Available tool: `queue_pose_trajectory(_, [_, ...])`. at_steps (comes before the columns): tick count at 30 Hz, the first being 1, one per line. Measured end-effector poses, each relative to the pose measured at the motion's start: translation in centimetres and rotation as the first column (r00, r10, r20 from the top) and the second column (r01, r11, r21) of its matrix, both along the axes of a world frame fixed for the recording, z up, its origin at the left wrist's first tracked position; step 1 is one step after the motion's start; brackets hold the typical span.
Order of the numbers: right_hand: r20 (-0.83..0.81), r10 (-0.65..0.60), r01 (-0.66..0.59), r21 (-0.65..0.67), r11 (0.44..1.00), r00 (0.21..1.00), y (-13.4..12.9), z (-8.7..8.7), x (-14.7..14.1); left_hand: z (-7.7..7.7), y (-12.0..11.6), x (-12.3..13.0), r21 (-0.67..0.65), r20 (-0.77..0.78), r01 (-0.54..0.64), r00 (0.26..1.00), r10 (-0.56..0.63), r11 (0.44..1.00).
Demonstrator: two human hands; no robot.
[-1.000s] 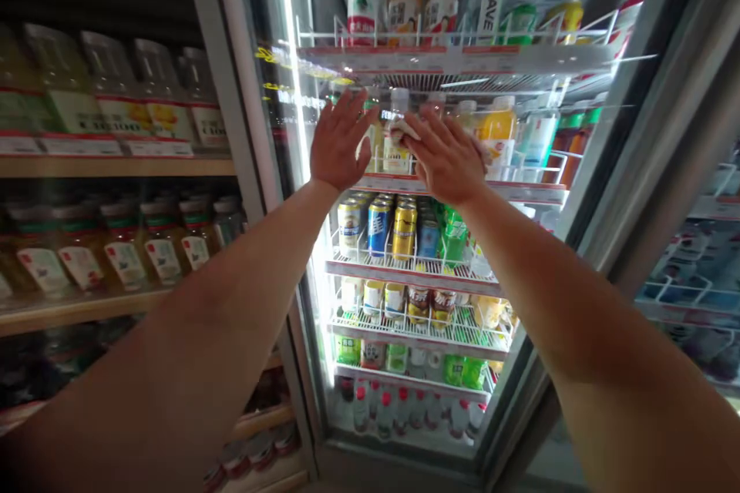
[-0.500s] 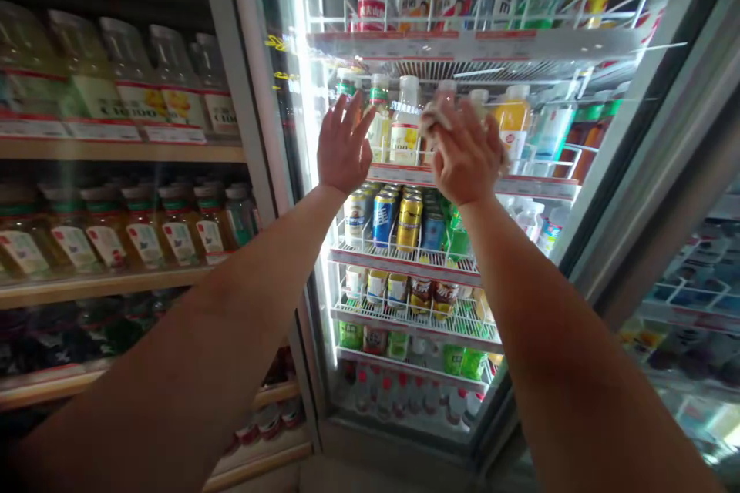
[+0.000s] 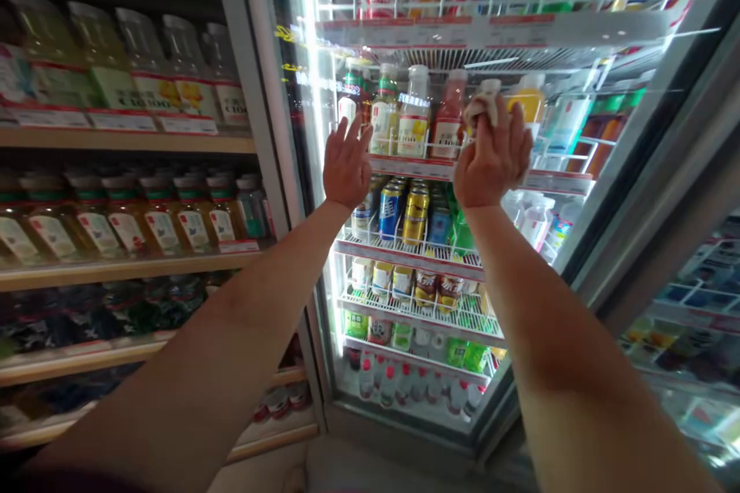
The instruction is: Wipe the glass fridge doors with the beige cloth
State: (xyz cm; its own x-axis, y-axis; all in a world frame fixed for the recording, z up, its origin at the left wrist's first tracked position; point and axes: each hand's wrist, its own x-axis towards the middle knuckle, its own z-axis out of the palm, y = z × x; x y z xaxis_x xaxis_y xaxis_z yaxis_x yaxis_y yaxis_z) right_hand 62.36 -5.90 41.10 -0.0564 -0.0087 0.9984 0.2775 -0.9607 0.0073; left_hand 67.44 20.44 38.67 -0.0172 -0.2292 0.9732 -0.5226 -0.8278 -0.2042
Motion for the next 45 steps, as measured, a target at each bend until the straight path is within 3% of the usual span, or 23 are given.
queue_pose_trajectory(2, [-0.153, 0.041, -0.094, -0.359, 0.929, 0.987, 0.2, -0.2, -0.4, 0.1, -0.1, -0.3, -0.006, -0.004, -0.011, 1.0, 0.011, 1.0])
queue_pose_trajectory(4, [-0.333, 0.018, -0.252, -0.675, 0.693, 0.943, 0.5, -0.4, -0.9, 0.2, -0.2, -0.8, -0.007, -0.049, -0.009, 0.999, 0.008, 1.0])
queue_pose_trajectory(5, [-0.382, 0.007, -0.306, -0.728, 0.614, 0.924, 0.6, -0.5, -1.0, 0.3, -0.3, -1.0, -0.008, -0.078, -0.002, 0.997, 0.002, 1.0])
queue_pose_trajectory(6, [-0.4, 0.017, -0.326, -0.722, 0.61, 0.917, 0.6, -0.7, -1.1, 0.2, -0.3, -1.2, -0.016, -0.104, 0.005, 0.995, -0.007, 1.0])
queue_pose_trajectory(8, [-0.297, 0.097, -0.253, -0.548, 0.797, 0.95, 0.6, -0.9, -0.7, -0.1, -0.3, -1.6, -0.074, -0.136, 0.011, 0.991, -0.021, 0.997])
queue_pose_trajectory(10, [-0.071, 0.114, -0.126, -0.203, 0.971, 0.991, 0.4, -1.0, 0.0, -1.0, 0.1, -1.9, -0.137, -0.156, -0.002, 0.987, -0.019, 0.991])
queue_pose_trajectory(13, [0.122, 0.032, -0.04, 0.067, 0.997, 0.992, 0.4, -1.0, 0.7, -3.2, 1.7, -2.0, -0.128, -0.192, -0.024, 0.981, -0.001, 0.991])
queue_pose_trajectory(15, [0.074, 0.041, -0.032, -0.115, 0.993, 0.996, 0.6, -1.0, 0.4, -4.8, 3.0, -1.7, -0.086, -0.204, -0.038, 0.979, 0.02, 0.996])
queue_pose_trajectory(16, [0.009, 0.055, -0.049, -0.309, 0.95, 0.998, 0.8, -1.0, 0.1, -5.5, 3.5, -1.5, -0.068, -0.201, -0.051, 0.979, 0.037, 0.996])
queue_pose_trajectory(18, [-0.16, 0.036, -0.139, -0.702, 0.699, 0.986, 1.0, -1.1, -0.6, -6.6, 4.4, -1.2, -0.044, -0.186, -0.088, 0.979, 0.079, 0.995])
queue_pose_trajectory(20, [-0.276, -0.023, -0.237, -0.864, 0.443, 0.961, 1.1, -1.2, -1.1, -7.2, 4.8, -1.0, -0.046, -0.159, -0.114, 0.982, 0.106, 0.992])
queue_pose_trajectory(21, [-0.296, -0.034, -0.254, -0.867, 0.429, 0.955, 1.1, -1.2, -1.2, -7.4, 4.8, -1.0, -0.054, -0.151, -0.115, 0.983, 0.106, 0.992])
queue_pose_trajectory(22, [-0.289, -0.023, -0.239, -0.83, 0.504, 0.957, 1.1, -1.3, -1.1, -7.5, 4.8, -1.0, -0.063, -0.148, -0.106, 0.984, 0.096, 0.992])
queue_pose_trajectory(25, [-0.07, 0.08, -0.102, -0.421, 0.901, 0.994, 1.2, -1.5, -0.3, -7.5, 4.6, -1.1, -0.082, -0.173, -0.065, 0.984, 0.05, 0.995])
queue_pose_trajectory(27, [0.157, 0.074, -0.072, -0.023, 0.997, 0.985, 1.7, -1.7, 0.5, -7.6, 4.4, -1.1, -0.1, -0.182, -0.076, 0.982, 0.057, 0.992])
queue_pose_trajectory(30, [0.258, 0.007, -0.054, 0.174, 0.983, 0.966, 3.2, -2.6, 1.0, -7.8, 4.4, -1.1, -0.162, -0.167, -0.113, 0.982, 0.085, 0.98])
queue_pose_trajectory(34, [0.012, 0.016, -0.014, -0.181, 0.983, 1.0, 5.4, -5.6, 0.0, -7.9, 4.5, -1.0, -0.199, -0.165, -0.097, 0.984, 0.064, 0.975])
queue_pose_trajectory(36, [-0.141, 0.036, -0.098, -0.461, 0.882, 0.989, 5.9, -7.5, -0.7, -7.9, 4.6, -0.9, -0.197, -0.173, -0.092, 0.983, 0.058, 0.976])
queue_pose_trajectory(38, [-0.257, 0.043, -0.216, -0.693, 0.688, 0.965, 5.8, -9.1, -1.2, -7.9, 4.7, -0.9, -0.2, -0.18, -0.087, 0.982, 0.05, 0.976])
queue_pose_trajectory(40, [-0.322, 0.038, -0.293, -0.8, 0.524, 0.946, 5.1, -9.6, -1.5, -7.9, 4.7, -0.8, -0.2, -0.185, -0.085, 0.982, 0.048, 0.976])
queue_pose_trajectory(41, [-0.326, 0.036, -0.299, -0.813, 0.5, 0.945, 4.6, -9.4, -1.5, -7.9, 4.7, -0.8, -0.2, -0.183, -0.083, 0.982, 0.046, 0.976])
queue_pose_trajectory(43, [-0.29, 0.029, -0.25, -0.761, 0.598, 0.956, 3.8, -8.1, -1.4, -7.9, 4.7, -0.8, -0.201, -0.178, -0.078, 0.983, 0.042, 0.977])
queue_pose_trajectory(45, [-0.207, 0.024, -0.14, -0.57, 0.809, 0.978, 3.6, -6.7, -1.1, -7.8, 4.7, -0.9, -0.207, -0.169, -0.076, 0.985, 0.041, 0.975])
